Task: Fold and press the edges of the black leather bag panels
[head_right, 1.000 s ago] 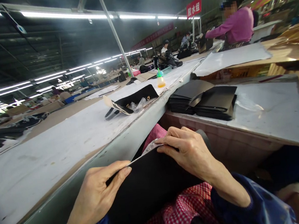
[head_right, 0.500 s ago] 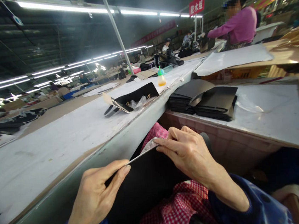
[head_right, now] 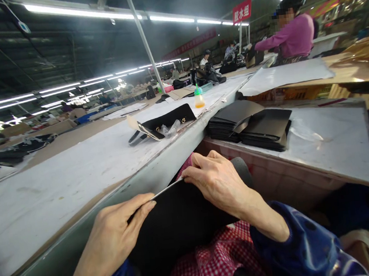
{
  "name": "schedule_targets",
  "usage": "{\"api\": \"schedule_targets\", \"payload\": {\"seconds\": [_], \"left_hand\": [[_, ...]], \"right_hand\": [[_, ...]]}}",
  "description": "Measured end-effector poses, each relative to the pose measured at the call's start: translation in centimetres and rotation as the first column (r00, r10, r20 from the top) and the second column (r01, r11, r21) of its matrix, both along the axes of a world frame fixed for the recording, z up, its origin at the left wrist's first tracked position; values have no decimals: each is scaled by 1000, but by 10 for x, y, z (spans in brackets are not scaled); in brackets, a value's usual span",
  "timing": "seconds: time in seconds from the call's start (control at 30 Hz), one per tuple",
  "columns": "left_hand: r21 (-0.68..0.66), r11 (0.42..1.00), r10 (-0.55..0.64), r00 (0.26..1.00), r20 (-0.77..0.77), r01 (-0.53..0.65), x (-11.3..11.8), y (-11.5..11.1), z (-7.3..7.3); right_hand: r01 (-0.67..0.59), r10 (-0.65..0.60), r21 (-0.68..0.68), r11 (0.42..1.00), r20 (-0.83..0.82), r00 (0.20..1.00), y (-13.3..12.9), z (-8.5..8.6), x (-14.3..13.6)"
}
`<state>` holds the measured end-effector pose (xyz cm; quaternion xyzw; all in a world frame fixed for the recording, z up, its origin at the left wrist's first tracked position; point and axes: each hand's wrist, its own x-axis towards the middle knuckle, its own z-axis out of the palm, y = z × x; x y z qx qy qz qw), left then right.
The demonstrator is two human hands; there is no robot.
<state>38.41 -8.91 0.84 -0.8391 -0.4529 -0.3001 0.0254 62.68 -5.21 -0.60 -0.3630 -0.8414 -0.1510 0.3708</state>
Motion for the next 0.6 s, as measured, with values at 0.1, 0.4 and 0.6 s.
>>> {"api": "schedule_targets", "payload": {"seconds": [0.1, 0.4, 0.6], "left_hand": [[104, 978, 195, 967, -164, -180, 4, 7, 3], [-125, 910, 365, 906, -213, -396, 45, 24, 0], [-110, 931, 334, 933, -133, -349, 31, 25, -2]], "right_hand": [[-3, 0, 37, 999, 71, 997, 10, 3, -12], [-58, 33, 204, 977, 126, 991, 1, 20, -29], [-166, 170, 228, 959, 1, 985, -12, 7, -6]]}}
